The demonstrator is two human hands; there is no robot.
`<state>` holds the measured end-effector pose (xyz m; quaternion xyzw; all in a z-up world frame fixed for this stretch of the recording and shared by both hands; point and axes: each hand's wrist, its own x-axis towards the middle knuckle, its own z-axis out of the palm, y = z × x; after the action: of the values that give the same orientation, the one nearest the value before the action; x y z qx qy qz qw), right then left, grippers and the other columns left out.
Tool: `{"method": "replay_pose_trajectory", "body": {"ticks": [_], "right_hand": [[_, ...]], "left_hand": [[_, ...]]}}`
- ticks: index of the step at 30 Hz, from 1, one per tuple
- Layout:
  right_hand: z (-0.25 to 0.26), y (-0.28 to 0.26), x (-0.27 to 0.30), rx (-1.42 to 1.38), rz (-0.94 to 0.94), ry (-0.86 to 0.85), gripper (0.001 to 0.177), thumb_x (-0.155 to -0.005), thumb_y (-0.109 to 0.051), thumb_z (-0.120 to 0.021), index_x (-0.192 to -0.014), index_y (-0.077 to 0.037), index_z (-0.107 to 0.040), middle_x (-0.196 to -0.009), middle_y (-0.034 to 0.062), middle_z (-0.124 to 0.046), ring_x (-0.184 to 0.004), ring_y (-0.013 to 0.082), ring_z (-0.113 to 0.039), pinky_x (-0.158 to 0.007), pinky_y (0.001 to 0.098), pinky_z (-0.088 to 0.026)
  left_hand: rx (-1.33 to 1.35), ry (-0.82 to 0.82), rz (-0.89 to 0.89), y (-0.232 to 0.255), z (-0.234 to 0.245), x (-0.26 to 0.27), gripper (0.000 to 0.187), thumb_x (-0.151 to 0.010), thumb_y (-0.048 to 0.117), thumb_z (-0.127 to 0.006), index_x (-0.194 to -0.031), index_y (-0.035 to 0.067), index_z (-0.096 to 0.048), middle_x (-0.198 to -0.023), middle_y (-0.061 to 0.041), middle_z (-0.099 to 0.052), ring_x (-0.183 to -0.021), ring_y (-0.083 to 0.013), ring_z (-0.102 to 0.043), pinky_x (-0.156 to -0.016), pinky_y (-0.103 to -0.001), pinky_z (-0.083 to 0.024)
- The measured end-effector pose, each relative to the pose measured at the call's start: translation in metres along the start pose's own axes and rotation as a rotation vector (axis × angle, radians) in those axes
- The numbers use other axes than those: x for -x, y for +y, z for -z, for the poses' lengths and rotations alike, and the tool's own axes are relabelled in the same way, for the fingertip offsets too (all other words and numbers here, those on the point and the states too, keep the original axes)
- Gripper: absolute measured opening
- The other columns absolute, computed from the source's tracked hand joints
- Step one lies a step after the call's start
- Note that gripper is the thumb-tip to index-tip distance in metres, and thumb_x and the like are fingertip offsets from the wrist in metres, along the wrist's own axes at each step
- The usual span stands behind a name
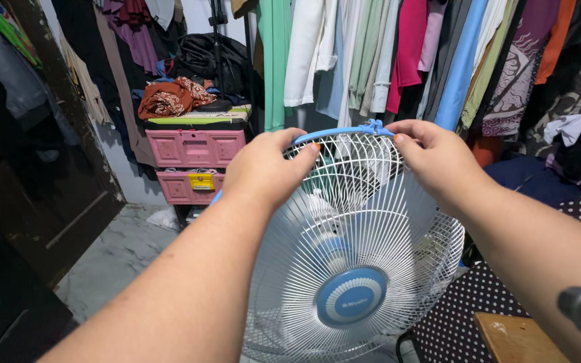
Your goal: The person assembles a standing fan by attaching the front grille, installing the fan blades, and securing the rear grille. They use a screwdriver to tighten the rear grille screws. The task is performed in a cluttered room with clothes and storage boxes visible.
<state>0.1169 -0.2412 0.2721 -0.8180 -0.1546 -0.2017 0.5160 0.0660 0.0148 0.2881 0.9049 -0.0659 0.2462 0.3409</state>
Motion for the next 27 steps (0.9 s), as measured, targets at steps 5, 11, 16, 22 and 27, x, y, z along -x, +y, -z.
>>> {"method": "replay_pose_trajectory", "body": {"ticks": [5, 11, 16, 22, 27], "right_hand": [[-0.001, 0.002, 0.007, 0.064, -0.055, 0.035, 0.037, -0.104, -0.025, -0.054, -0.132, -0.006, -0.069, -0.107, 0.009, -0.07, -0.09, 0.0154, -0.058, -0.082, 0.0306, -0.047], [-0.002, 0.014, 0.018, 0.361, 0.155, 0.152, 0.056, -0.102, -0.044, -0.048, -0.144, -0.008, -0.056, -0.154, 0.0196, -0.048, -0.146, 0.0291, -0.042, -0.117, 0.0355, -0.03], [-0.001, 0.027, 0.024, 0.317, 0.135, 0.222, 0.056, -0.104, -0.044, -0.045, -0.143, -0.005, -0.055, -0.155, 0.0183, -0.048, -0.15, 0.0282, -0.039, -0.119, 0.0355, -0.027], [-0.012, 0.041, 0.029, 0.411, 0.087, 0.322, 0.057, -0.107, -0.045, -0.039, -0.145, -0.004, -0.053, -0.155, 0.0226, -0.045, -0.148, 0.0346, -0.036, -0.118, 0.0398, -0.026], [-0.015, 0.045, 0.027, 0.417, 0.1, 0.333, 0.058, -0.108, -0.044, -0.036, -0.147, -0.003, -0.05, -0.155, 0.0238, -0.044, -0.149, 0.0359, -0.034, -0.121, 0.0404, -0.025]], "left_hand": [[-0.076, 0.127, -0.11, -0.004, -0.009, 0.005, 0.046, -0.089, 0.048, -0.056, -0.124, 0.023, -0.071, -0.121, -0.009, -0.072, -0.115, -0.0319, -0.065, -0.097, -0.049, -0.046], [-0.04, 0.323, -0.079, -0.029, -0.021, 0.002, 0.049, -0.088, 0.051, -0.057, -0.122, 0.02, -0.072, -0.12, -0.009, -0.072, -0.112, -0.0334, -0.064, -0.099, -0.064, -0.032], [0.623, 0.271, 0.265, -0.11, 0.004, 0.013, 0.034, -0.092, 0.033, -0.059, -0.112, 0.01, -0.075, -0.105, -0.005, -0.078, -0.096, -0.0164, -0.07, -0.088, -0.033, -0.053], [0.877, 0.158, 0.398, -0.156, -0.008, 0.054, 0.028, -0.093, 0.026, -0.061, -0.106, 0.004, -0.074, -0.098, -0.005, -0.075, -0.091, -0.0153, -0.067, -0.082, -0.03, -0.052], [0.485, 0.254, 0.146, -0.148, -0.004, 0.068, 0.026, -0.092, 0.029, -0.067, -0.108, 0.011, -0.073, -0.104, -0.002, -0.07, -0.092, -0.0142, -0.069, -0.082, -0.03, -0.055]]}}
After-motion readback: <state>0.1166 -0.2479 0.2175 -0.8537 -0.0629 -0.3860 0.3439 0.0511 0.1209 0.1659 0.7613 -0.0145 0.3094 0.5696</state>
